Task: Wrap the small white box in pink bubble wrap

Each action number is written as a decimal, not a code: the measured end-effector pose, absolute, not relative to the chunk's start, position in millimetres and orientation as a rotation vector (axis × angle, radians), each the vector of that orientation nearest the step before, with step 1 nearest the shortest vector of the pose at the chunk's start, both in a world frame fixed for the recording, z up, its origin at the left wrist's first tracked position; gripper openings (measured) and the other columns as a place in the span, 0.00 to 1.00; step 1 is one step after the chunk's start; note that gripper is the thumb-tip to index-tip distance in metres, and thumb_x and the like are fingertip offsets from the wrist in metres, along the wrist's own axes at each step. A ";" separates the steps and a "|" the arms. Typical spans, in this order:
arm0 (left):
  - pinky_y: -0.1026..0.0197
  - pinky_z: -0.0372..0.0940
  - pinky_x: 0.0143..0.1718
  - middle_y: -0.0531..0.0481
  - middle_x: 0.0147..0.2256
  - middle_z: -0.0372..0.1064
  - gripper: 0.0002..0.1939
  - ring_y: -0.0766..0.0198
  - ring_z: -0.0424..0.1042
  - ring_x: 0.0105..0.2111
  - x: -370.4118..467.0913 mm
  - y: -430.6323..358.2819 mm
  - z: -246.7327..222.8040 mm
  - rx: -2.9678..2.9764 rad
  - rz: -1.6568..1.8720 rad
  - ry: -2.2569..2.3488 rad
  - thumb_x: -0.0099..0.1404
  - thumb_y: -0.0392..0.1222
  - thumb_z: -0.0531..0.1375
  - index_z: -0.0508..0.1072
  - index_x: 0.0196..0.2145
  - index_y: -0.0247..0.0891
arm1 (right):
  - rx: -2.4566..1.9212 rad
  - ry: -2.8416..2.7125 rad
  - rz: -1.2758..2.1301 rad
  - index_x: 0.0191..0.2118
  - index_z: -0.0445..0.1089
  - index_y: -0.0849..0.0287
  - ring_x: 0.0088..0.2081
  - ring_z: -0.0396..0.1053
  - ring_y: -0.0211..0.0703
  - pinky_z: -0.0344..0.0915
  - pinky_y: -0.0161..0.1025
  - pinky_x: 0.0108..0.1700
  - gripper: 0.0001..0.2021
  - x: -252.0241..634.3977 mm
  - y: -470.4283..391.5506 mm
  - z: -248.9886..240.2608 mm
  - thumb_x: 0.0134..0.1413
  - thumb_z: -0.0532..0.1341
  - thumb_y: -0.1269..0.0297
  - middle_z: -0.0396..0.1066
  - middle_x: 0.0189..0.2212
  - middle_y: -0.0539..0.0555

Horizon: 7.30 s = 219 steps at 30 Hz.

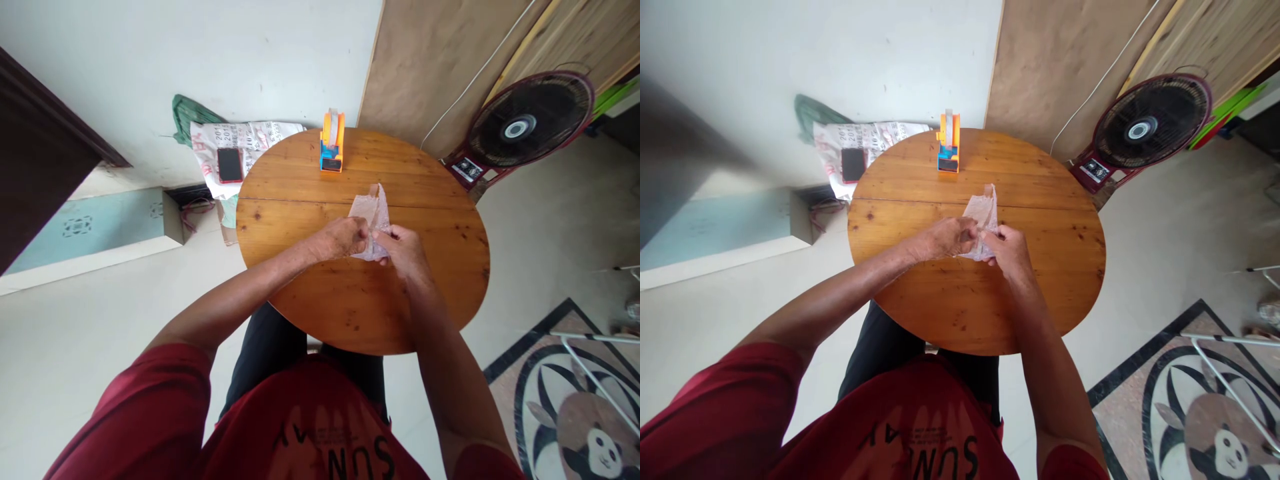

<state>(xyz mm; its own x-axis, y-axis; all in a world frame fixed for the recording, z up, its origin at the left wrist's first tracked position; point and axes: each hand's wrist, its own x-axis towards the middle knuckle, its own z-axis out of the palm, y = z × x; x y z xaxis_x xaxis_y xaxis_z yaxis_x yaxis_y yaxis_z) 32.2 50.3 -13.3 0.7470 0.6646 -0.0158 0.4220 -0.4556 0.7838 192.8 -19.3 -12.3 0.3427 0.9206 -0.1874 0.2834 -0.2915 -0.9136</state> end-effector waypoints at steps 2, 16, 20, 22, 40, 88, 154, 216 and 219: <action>0.62 0.60 0.33 0.50 0.32 0.72 0.06 0.64 0.67 0.30 31.3 49.9 -12.3 2.112 0.376 0.809 0.60 0.36 0.58 0.72 0.37 0.36 | -1.767 -1.090 0.967 0.25 0.68 0.56 0.16 0.66 0.37 0.59 0.33 0.15 0.07 191.3 -16.7 -9.9 0.48 0.64 0.61 0.68 0.15 0.47; 0.61 0.67 0.42 0.48 0.37 0.77 0.09 0.62 0.75 0.39 31.1 59.8 -20.4 2.002 0.426 0.699 0.59 0.30 0.57 0.76 0.34 0.36 | -1.837 -1.154 1.196 0.27 0.74 0.58 0.26 0.77 0.44 0.72 0.36 0.23 0.04 188.6 -16.7 18.3 0.50 0.64 0.66 0.77 0.26 0.54; 0.60 0.64 0.54 0.46 0.44 0.77 0.11 0.57 0.72 0.54 25.9 61.9 -18.1 2.065 0.459 0.626 0.58 0.28 0.56 0.77 0.33 0.37 | -1.812 -1.166 1.260 0.30 0.75 0.58 0.28 0.78 0.44 0.76 0.38 0.29 0.05 189.4 -19.8 22.9 0.49 0.62 0.72 0.79 0.29 0.54; 0.59 0.64 0.54 0.45 0.46 0.76 0.11 0.57 0.71 0.54 23.8 63.1 -18.9 2.098 0.451 0.598 0.59 0.29 0.56 0.76 0.34 0.37 | -1.804 -1.172 1.288 0.32 0.76 0.58 0.29 0.79 0.44 0.77 0.39 0.31 0.07 188.9 -20.5 25.1 0.49 0.61 0.73 0.79 0.29 0.54; 0.53 0.67 0.51 0.43 0.42 0.69 0.12 0.57 0.70 0.45 12.5 39.1 -25.5 2.199 0.834 0.905 0.57 0.28 0.57 0.70 0.39 0.37 | -1.880 -1.957 0.704 0.29 0.73 0.55 0.26 0.70 0.43 0.61 0.37 0.29 0.09 179.4 -26.8 18.7 0.55 0.56 0.68 0.73 0.23 0.50; 0.50 0.74 0.48 0.34 0.61 0.60 0.13 0.49 0.73 0.51 40.6 42.0 13.1 2.481 0.086 0.903 0.65 0.35 0.56 0.72 0.47 0.31 | -1.599 -1.649 0.968 0.29 0.77 0.57 0.32 0.68 0.43 0.61 0.40 0.36 0.13 248.0 126.7 -22.8 0.52 0.64 0.53 0.76 0.28 0.51; 0.51 0.69 0.54 0.41 0.54 0.66 0.12 0.55 0.70 0.52 32.4 12.5 -15.2 2.478 0.366 1.129 0.73 0.40 0.52 0.71 0.50 0.38 | -1.439 -1.544 1.150 0.27 0.65 0.55 0.27 0.60 0.39 0.55 0.39 0.30 0.09 210.3 66.5 14.6 0.47 0.64 0.59 0.63 0.24 0.48; 0.41 0.56 0.67 0.30 0.68 0.52 0.35 0.46 0.50 0.70 -7.0 19.0 -76.0 2.576 0.792 0.714 0.65 0.42 0.63 0.57 0.66 0.33 | -0.989 -2.292 0.066 0.51 0.68 0.56 0.67 0.61 0.51 0.62 0.58 0.67 0.13 210.4 -42.7 -60.6 0.64 0.53 0.72 0.72 0.58 0.62; 0.43 0.58 0.66 0.33 0.69 0.50 0.31 0.49 0.51 0.70 -2.5 20.0 -78.5 2.531 0.805 0.723 0.65 0.36 0.60 0.57 0.64 0.36 | -1.027 -2.321 0.023 0.51 0.69 0.57 0.67 0.60 0.52 0.62 0.58 0.67 0.13 211.5 -44.4 -63.2 0.64 0.54 0.73 0.72 0.58 0.62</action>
<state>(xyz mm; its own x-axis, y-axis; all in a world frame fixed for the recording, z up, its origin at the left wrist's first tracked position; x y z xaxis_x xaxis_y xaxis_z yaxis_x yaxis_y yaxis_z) -2.5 20.0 -78.5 0.7026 0.5758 0.4181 0.3542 -0.7926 0.4964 211.5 -44.4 -63.2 -0.5248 0.6799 0.5121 0.6696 0.7012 -0.2448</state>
